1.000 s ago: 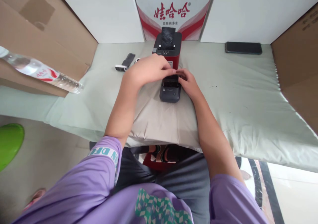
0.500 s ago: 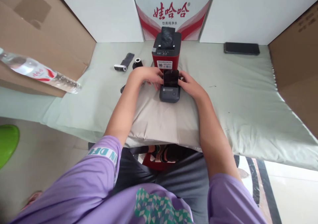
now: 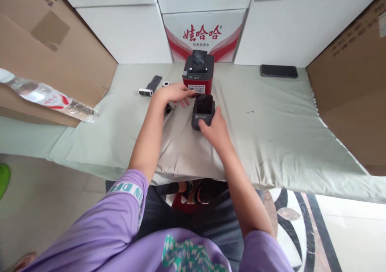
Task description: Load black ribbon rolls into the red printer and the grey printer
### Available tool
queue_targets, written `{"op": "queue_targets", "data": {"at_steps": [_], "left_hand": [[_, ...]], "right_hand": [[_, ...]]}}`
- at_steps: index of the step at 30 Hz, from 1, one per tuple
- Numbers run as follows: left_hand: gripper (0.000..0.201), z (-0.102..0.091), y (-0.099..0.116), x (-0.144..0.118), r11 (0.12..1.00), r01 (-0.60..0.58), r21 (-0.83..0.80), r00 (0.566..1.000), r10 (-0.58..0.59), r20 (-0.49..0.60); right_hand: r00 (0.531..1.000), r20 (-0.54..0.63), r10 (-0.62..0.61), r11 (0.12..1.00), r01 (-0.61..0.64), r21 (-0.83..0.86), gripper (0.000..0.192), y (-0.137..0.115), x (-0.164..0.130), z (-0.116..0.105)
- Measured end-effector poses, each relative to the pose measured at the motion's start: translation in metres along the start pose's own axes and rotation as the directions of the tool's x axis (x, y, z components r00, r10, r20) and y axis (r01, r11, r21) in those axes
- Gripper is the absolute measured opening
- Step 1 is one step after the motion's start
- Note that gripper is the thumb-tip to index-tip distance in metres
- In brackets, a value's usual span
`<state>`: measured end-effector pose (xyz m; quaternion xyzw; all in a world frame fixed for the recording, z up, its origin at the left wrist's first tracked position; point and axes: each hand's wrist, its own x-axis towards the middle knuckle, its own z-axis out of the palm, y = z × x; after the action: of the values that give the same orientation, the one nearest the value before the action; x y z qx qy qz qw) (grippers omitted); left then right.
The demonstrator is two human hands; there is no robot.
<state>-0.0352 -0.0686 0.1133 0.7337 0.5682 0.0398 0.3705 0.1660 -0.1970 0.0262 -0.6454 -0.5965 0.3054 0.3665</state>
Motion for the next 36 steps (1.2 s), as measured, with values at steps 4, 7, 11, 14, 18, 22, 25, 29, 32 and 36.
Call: {"op": "queue_targets", "data": {"at_steps": [4, 7, 11, 14, 18, 22, 25, 29, 32, 36], "left_hand": [[0.033, 0.003, -0.001, 0.006, 0.998, -0.060, 0.018, 0.991, 0.062, -0.121], [0.029, 0.006, 0.005, 0.005, 0.996, -0.072, 0.045, 0.925, 0.083, -0.370], [0.035, 0.003, 0.011, 0.000, 1.000, 0.002, 0.010, 0.709, 0.005, -0.705], [0.038, 0.002, 0.008, -0.001, 0.998, 0.043, -0.048, 0.638, -0.064, -0.767], [0.030, 0.008, -0.002, 0.009, 0.993, -0.015, -0.116, 0.661, -0.077, -0.746], [0.031, 0.018, -0.012, 0.029, 0.974, -0.112, -0.198, 0.716, -0.059, -0.695], [0.034, 0.024, -0.019, 0.045, 0.943, -0.192, -0.271, 0.751, -0.037, -0.660], [0.038, 0.027, -0.028, 0.061, 0.885, -0.271, -0.379, 0.768, -0.039, -0.639], [0.038, 0.031, -0.033, 0.070, 0.814, -0.322, -0.484, 0.779, -0.063, -0.624], [0.028, 0.039, -0.028, 0.075, 0.616, -0.422, -0.665, 0.825, -0.043, -0.563]], "right_hand": [[0.978, -0.206, -0.022, 0.990, -0.006, -0.139, 0.121, -0.019, -0.021, 0.039], [0.972, -0.234, -0.016, 0.974, -0.038, -0.223, 0.116, -0.019, -0.022, 0.044], [0.963, -0.258, -0.073, 0.978, 0.018, -0.208, 0.093, -0.008, -0.009, 0.008], [0.914, -0.397, -0.083, 0.978, -0.001, -0.206, 0.089, -0.001, 0.023, -0.029], [0.855, -0.518, -0.035, 0.963, -0.110, -0.248, 0.096, 0.004, 0.084, -0.059], [0.843, -0.538, -0.016, 0.975, -0.106, -0.195, 0.072, 0.018, 0.126, -0.058], [0.849, -0.528, 0.004, 0.982, -0.103, -0.158, 0.069, 0.032, 0.140, -0.048], [0.870, -0.484, 0.097, 0.956, -0.217, -0.198, 0.092, 0.038, 0.146, -0.040], [0.832, -0.547, 0.090, 0.948, -0.241, -0.210, 0.104, 0.033, 0.144, -0.041], [0.845, -0.485, -0.226, 0.969, 0.145, -0.200, 0.084, 0.027, 0.145, -0.026]]}}
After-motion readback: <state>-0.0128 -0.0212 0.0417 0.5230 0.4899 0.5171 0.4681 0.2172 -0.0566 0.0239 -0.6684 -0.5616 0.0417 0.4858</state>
